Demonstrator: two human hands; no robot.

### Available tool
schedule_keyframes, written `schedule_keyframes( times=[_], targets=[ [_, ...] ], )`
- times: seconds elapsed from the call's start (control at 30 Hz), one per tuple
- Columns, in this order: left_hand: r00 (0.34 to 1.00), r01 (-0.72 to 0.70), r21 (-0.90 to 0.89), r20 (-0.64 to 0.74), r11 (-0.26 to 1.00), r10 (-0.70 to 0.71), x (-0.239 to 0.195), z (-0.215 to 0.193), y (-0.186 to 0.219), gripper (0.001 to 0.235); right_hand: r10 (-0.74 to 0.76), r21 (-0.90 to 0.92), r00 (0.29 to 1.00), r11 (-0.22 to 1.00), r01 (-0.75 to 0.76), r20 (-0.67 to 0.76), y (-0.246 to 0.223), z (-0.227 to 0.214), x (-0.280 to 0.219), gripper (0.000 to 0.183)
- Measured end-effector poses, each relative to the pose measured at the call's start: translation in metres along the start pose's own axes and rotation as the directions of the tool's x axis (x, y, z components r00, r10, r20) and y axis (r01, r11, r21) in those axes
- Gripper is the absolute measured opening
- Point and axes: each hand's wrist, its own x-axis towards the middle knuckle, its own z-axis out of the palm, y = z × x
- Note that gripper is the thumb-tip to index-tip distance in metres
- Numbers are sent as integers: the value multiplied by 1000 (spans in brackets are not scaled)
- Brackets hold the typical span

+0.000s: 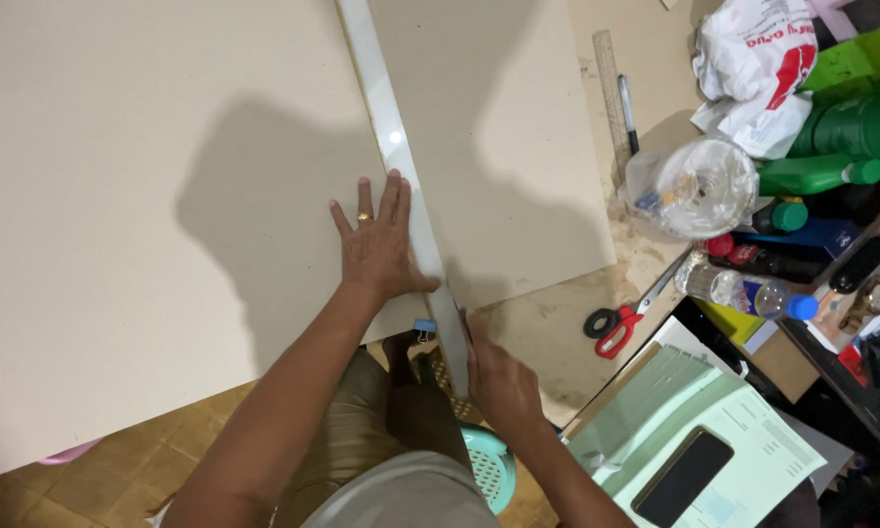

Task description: Measuring, marking, and cutting a large sheet of cardboard using a ruler, pen, and utility knife.

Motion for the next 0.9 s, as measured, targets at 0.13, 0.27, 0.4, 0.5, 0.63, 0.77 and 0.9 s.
schedule_keyframes(
  times=[0.13, 0.27, 0.4, 0.5, 0.63, 0.77, 0.9],
  targets=[
    [1000, 7, 21, -6, 1000, -7, -1, -1, 4, 154, -75, -117, 997, 990, 72, -24, 22, 21, -31, 65],
    [1000, 25, 44, -7, 999, -25, 0, -1, 6, 155, 48, 22, 993, 999, -50, 104, 20, 20, -42, 63],
    [998, 30, 26, 60, 999, -31, -4, -11, 9, 154, 80, 55, 986, 995, -89, 149, 22, 27, -49, 59],
    [999, 36, 32, 28, 999, -37, 0, -7, 9, 156, -21, -34, 999, 999, 19, -49, 29, 43, -52, 56],
    [996, 45, 35, 75, 998, -48, -4, -13, 12, 155, 80, 110, 986, 989, -96, 143, 38, 40, -55, 62],
    [995, 49, 18, 83, 999, -50, -3, -16, 10, 153, 165, 369, 986, 918, -142, -32, 35, 5, -66, 55],
    [1000, 19, 33, 15, 999, -19, 2, -5, 6, 153, 353, 528, 935, 793, -304, 9, 42, 2, -84, 55]
  ],
)
